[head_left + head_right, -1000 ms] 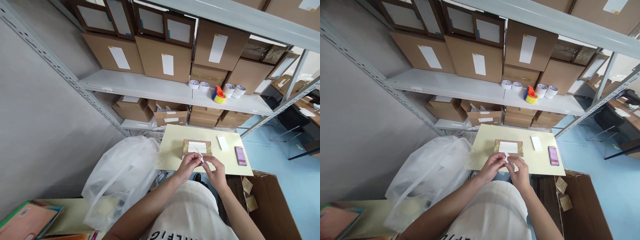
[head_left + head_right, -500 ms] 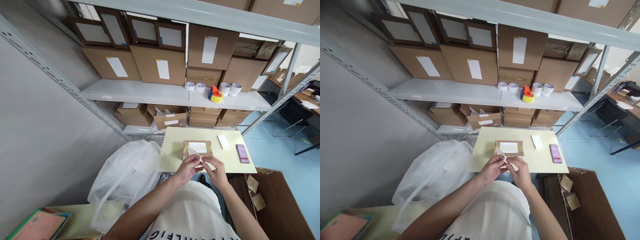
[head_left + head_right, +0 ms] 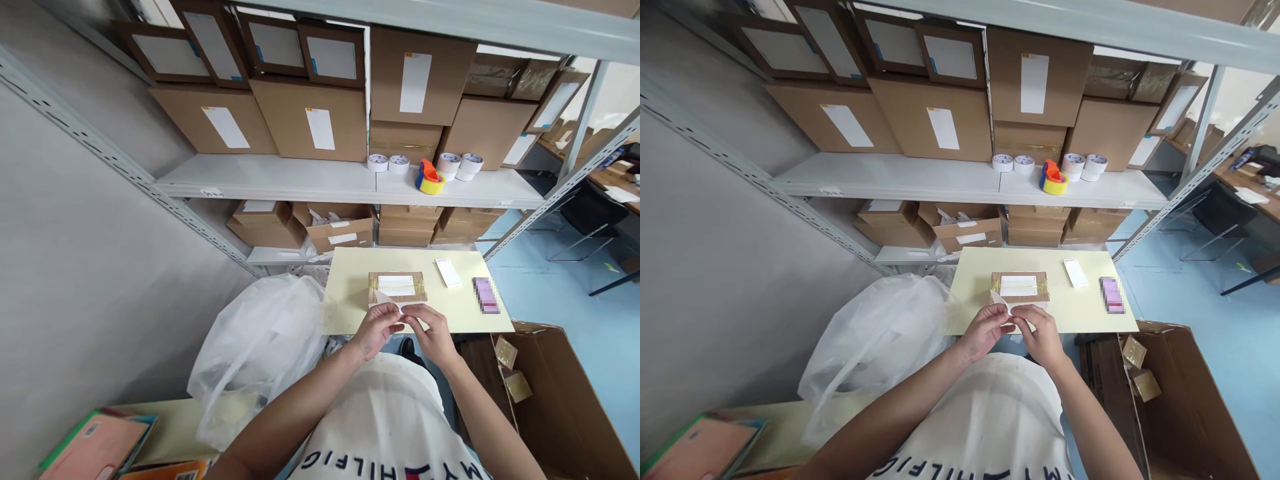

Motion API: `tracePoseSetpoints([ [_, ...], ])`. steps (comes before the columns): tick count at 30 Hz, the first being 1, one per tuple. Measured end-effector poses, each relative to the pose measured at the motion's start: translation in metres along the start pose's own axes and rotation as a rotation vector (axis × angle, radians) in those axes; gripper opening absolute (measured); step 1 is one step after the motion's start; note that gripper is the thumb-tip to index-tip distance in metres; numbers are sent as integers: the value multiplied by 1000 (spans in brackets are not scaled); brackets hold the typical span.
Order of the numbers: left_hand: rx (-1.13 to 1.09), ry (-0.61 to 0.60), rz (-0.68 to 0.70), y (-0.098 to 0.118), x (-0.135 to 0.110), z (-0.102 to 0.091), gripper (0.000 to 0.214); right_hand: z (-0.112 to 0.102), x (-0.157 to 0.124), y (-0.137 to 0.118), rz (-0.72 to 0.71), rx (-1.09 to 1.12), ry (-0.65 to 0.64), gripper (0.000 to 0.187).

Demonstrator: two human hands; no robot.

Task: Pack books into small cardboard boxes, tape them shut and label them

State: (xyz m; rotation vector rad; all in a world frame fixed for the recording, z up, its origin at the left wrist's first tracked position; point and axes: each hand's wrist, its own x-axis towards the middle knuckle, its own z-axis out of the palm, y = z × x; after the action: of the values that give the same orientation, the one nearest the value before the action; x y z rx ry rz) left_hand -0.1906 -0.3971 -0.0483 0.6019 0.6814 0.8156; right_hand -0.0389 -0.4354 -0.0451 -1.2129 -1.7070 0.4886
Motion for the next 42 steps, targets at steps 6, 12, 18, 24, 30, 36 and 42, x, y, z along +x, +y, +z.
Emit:
tracePoseSetpoints([
  [6,358,-13,237,-4,-1,-4,38,1,-2,-3,17,-33,-16,16],
  [12,815,-29,608,-7,-2,-13,27,4,-3,-8,47,-94,-43,14],
  [18,917,-69,681,-15,2,-16,18,11,-10,-9,199,-139,-50,24],
  [24,831,-33,531,-12,2,-18,17,15,-9,2,235,-13,-161,28],
  [30,664,-6,325,-4,13,-23,24,11,9,20,386,60,-190,30],
  [36,747,260,203,23,44,-37,22,-15,32,50,511,142,-140,34],
  [42,635,690,91,69,47,-61,14,-33,60,95,556,257,-160,42],
])
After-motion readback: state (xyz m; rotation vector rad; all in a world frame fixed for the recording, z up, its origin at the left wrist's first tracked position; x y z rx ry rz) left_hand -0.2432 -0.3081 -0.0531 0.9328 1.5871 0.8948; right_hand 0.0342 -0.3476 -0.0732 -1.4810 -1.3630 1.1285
